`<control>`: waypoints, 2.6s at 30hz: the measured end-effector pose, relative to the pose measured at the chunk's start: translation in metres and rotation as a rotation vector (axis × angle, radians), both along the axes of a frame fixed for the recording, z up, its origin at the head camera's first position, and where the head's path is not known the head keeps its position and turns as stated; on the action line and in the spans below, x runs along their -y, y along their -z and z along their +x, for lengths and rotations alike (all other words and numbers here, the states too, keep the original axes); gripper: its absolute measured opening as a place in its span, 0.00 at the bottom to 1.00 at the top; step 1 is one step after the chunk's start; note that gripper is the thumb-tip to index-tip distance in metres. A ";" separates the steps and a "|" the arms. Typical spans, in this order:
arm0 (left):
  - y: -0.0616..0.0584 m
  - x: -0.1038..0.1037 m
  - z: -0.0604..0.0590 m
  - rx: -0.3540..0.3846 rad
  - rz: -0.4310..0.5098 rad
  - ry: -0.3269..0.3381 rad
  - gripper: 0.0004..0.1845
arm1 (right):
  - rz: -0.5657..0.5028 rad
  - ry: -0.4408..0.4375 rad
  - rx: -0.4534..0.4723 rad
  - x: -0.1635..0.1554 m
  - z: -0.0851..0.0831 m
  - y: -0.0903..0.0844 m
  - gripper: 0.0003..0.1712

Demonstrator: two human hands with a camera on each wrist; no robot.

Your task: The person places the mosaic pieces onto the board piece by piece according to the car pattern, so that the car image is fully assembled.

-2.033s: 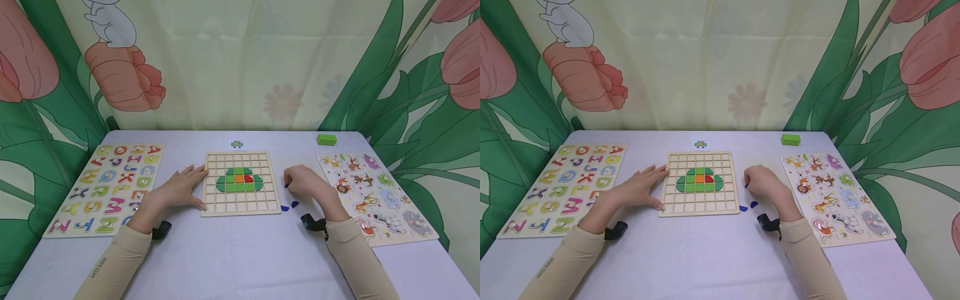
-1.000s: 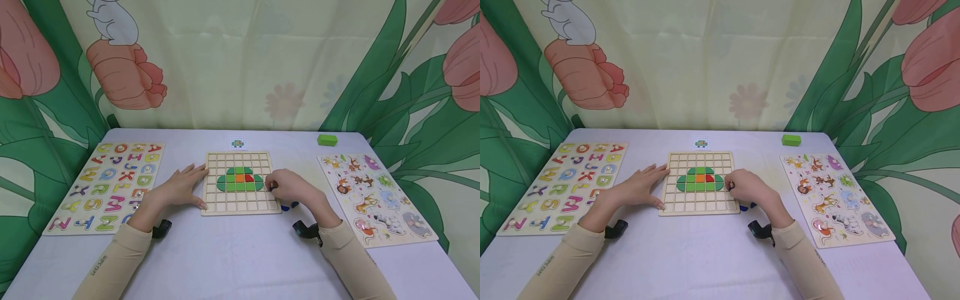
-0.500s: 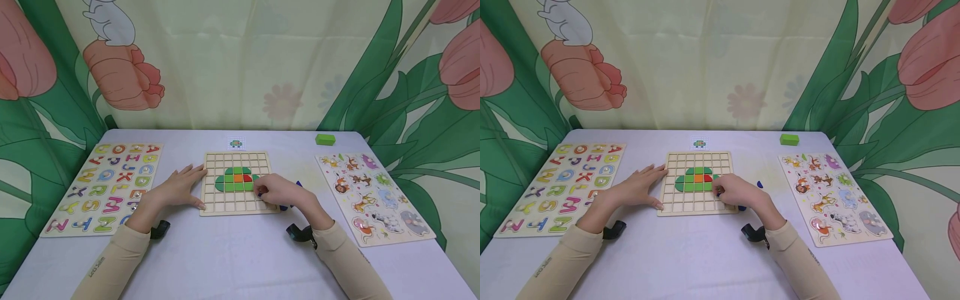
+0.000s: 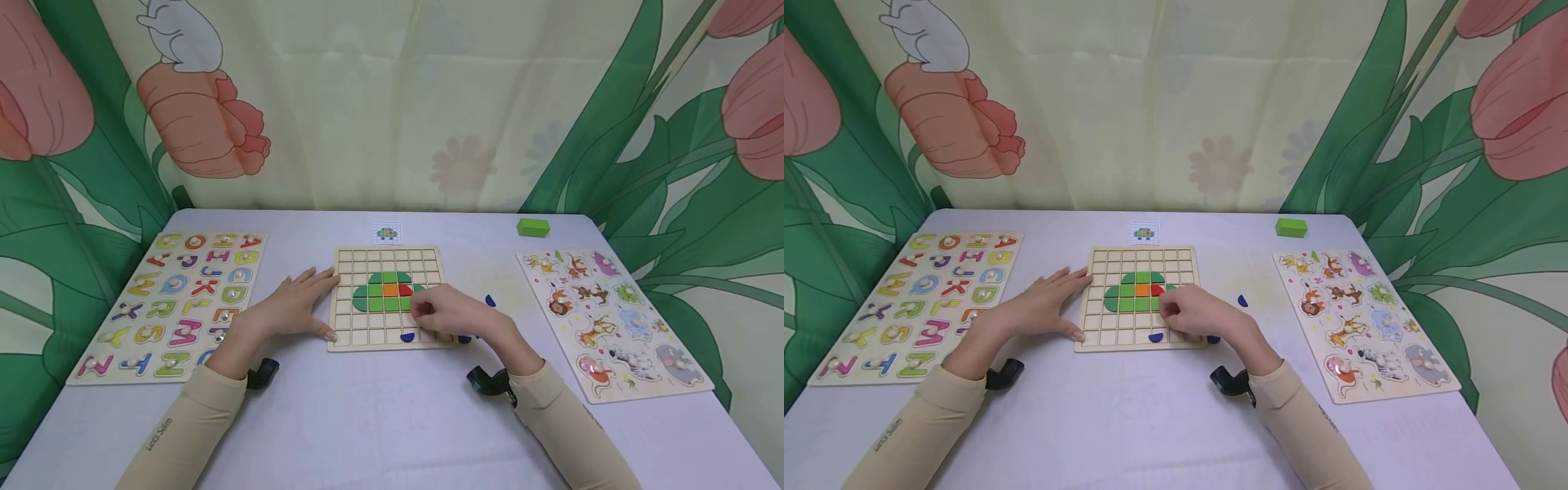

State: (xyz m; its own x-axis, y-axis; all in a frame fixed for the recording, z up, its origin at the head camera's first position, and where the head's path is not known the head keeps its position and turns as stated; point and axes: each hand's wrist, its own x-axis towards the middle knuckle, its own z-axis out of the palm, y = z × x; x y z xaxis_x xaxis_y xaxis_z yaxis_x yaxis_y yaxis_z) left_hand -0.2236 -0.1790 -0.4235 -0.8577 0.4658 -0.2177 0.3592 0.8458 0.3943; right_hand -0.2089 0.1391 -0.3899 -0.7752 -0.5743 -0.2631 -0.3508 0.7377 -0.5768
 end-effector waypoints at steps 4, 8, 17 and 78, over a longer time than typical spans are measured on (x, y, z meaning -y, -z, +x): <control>-0.001 0.000 0.000 0.002 -0.002 -0.004 0.65 | 0.041 -0.031 -0.020 0.009 0.007 -0.002 0.04; 0.000 -0.001 0.000 0.002 -0.004 -0.007 0.65 | 0.093 -0.093 -0.074 0.019 0.013 0.001 0.06; -0.005 -0.001 0.002 -0.008 0.008 0.000 0.64 | 0.159 -0.102 -0.172 0.025 0.019 0.002 0.09; -0.002 -0.001 0.002 0.002 0.008 -0.001 0.65 | 0.215 0.191 -0.140 -0.061 -0.019 -0.024 0.14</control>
State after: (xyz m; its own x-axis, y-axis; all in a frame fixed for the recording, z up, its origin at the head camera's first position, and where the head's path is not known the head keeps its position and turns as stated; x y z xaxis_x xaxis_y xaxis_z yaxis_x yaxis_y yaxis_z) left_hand -0.2219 -0.1783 -0.4213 -0.8578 0.4663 -0.2161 0.3571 0.8431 0.4020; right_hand -0.2284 0.2004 -0.3655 -0.9008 -0.3582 -0.2455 -0.2597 0.8974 -0.3566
